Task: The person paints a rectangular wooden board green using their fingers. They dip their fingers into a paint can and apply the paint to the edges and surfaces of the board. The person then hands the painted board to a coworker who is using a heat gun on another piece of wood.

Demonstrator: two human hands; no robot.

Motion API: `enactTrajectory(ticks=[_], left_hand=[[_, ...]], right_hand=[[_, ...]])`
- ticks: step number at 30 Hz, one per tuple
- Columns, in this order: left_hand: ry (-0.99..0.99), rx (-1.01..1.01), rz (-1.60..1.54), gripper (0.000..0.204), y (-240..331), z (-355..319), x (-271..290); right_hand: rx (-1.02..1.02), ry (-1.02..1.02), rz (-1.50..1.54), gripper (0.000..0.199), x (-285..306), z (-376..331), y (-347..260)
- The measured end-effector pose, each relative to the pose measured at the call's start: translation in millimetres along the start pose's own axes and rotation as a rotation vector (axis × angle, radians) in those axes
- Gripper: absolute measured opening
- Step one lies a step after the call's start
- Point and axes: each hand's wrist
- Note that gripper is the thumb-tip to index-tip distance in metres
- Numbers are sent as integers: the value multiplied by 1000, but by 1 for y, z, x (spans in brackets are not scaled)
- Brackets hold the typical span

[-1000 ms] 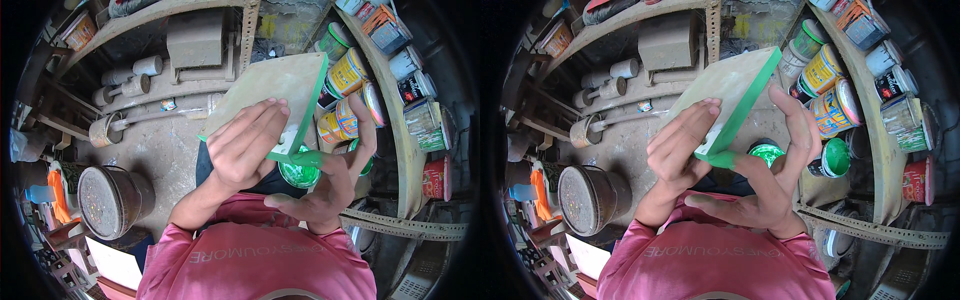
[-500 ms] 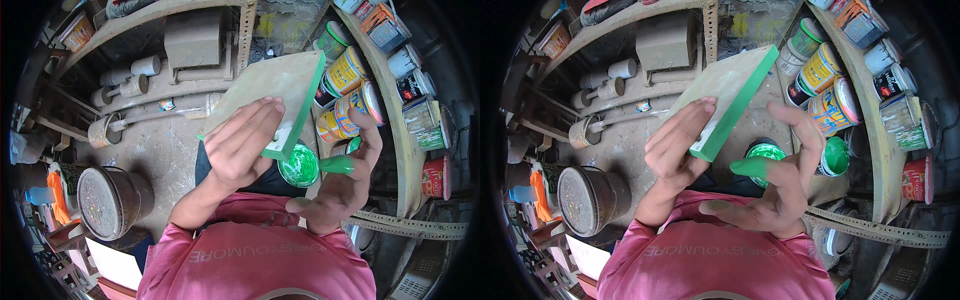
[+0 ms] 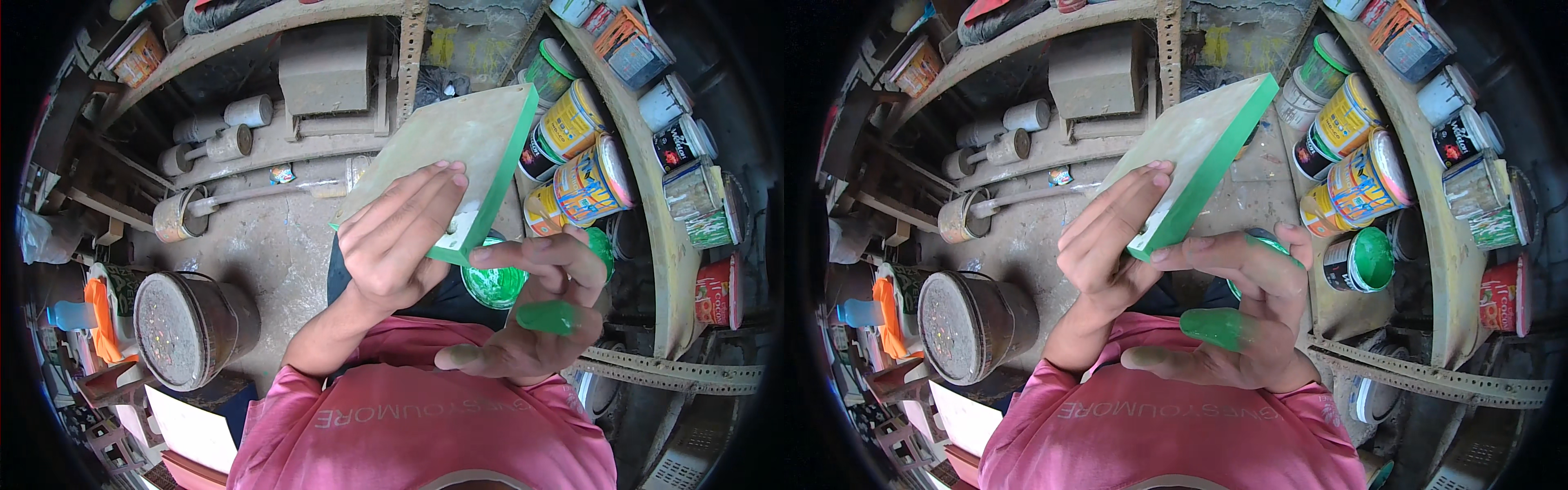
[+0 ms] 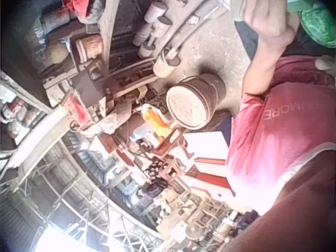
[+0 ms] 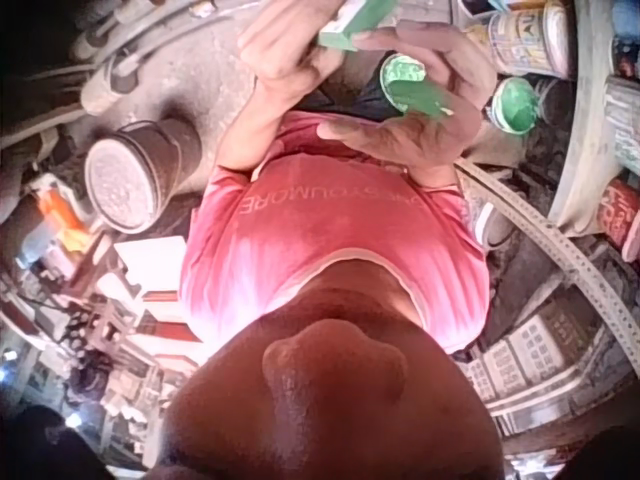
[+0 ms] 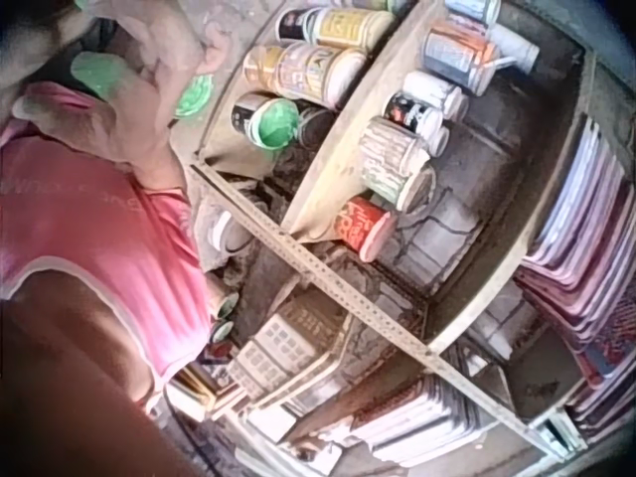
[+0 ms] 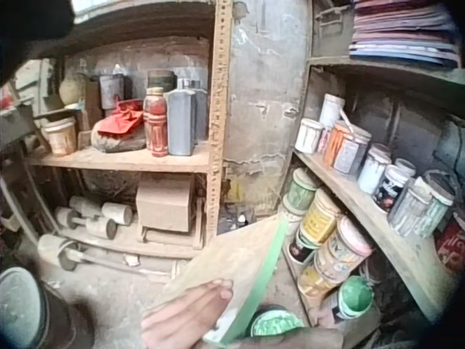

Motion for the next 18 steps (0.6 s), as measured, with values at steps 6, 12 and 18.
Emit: enactTrajectory(ticks=[6, 12, 18], left_hand=[[1, -4, 3, 32, 0, -3, 0], [-19, 4, -2, 32, -1, -1, 1], [-4, -10, 8, 34, -3, -2, 0]], right_hand=[[16, 9, 18, 79, -4, 0, 4], [33, -35, 12, 76, -1, 4, 3], [55, 46, 49, 76, -3, 3, 10]])
Point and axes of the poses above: each hand's wrist, its own z-axis towards the middle knuckle, its own x-axis out of the back of the hand, y = z × x, and after that the axes turned 1 degree about -x, right-handed
